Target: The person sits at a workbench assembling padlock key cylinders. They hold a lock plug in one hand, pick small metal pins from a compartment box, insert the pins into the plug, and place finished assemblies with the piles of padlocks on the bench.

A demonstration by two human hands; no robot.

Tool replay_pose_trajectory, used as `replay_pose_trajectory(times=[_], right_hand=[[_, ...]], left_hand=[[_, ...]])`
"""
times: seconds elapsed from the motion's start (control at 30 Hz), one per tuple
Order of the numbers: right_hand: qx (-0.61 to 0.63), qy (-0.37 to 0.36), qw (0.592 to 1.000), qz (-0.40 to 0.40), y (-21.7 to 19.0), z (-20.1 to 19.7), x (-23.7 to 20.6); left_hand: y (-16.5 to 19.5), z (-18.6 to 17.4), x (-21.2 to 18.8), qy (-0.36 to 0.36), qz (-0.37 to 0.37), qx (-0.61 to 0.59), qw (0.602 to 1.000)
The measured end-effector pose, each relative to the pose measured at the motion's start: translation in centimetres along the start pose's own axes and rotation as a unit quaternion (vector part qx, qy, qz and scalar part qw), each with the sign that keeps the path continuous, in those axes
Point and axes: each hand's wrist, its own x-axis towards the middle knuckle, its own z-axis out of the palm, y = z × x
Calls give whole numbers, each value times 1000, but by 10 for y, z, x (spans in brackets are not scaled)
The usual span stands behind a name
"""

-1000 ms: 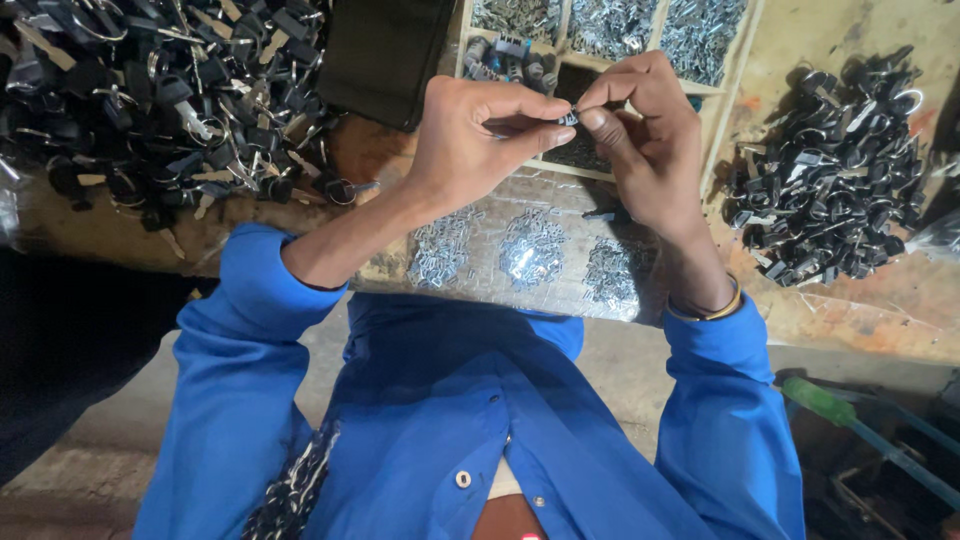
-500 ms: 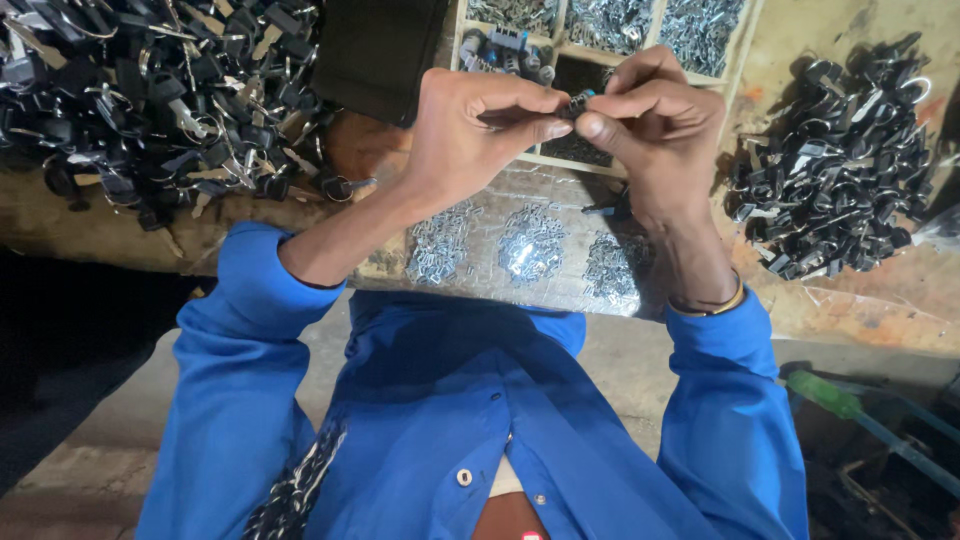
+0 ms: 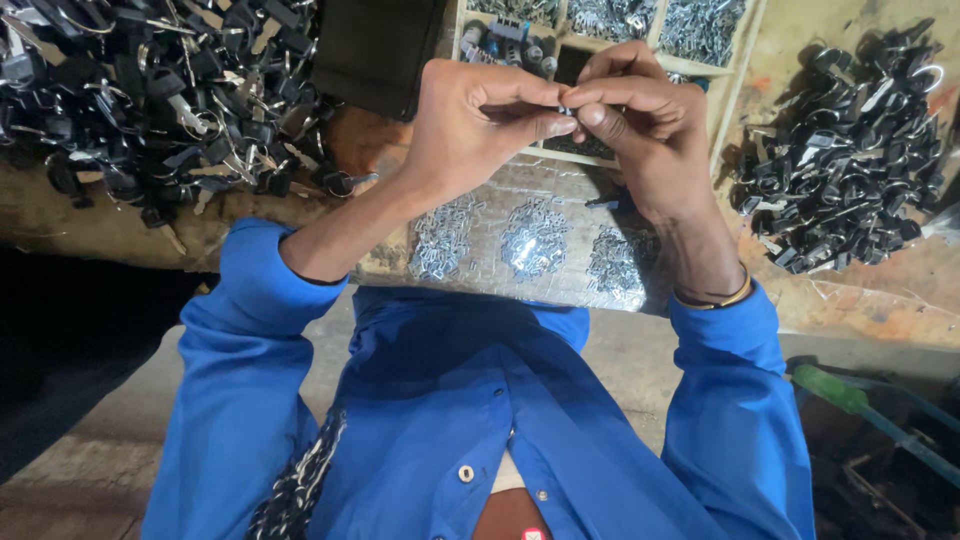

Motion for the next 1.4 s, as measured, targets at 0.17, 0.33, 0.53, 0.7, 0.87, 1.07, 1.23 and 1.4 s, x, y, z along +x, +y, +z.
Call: replay_pose_trajectory(times=[0.17, 0.33, 0.53, 0.7, 0.87, 1.07, 1.23, 1.4], right_hand=[[-234, -9, 965, -115, -6, 3, 2], [-173, 24, 985, -3, -21, -1, 3], [-598, 42, 787, -145, -11, -10, 6], [-601, 29, 786, -145, -5, -20, -1], [-622, -2, 767, -157, -14, -24, 0], [-368, 21, 923, -113, -19, -18, -1], [-320, 11, 940, -115, -13, -12, -1], [-284, 27, 954, -91, -14, -10, -4]], left_hand=[[-2, -3, 3, 8, 31, 71, 997], [-3, -2, -1, 4, 21, 75, 997], [-3, 1, 2, 24, 29, 52, 998], [-2, 0, 2, 30, 29, 78, 996], [-1, 1, 3, 33, 57, 109, 992], [1, 3, 2, 33, 46, 132, 990], [1, 2, 3, 13, 34, 113, 993], [0, 5, 2, 12, 6, 37, 999]])
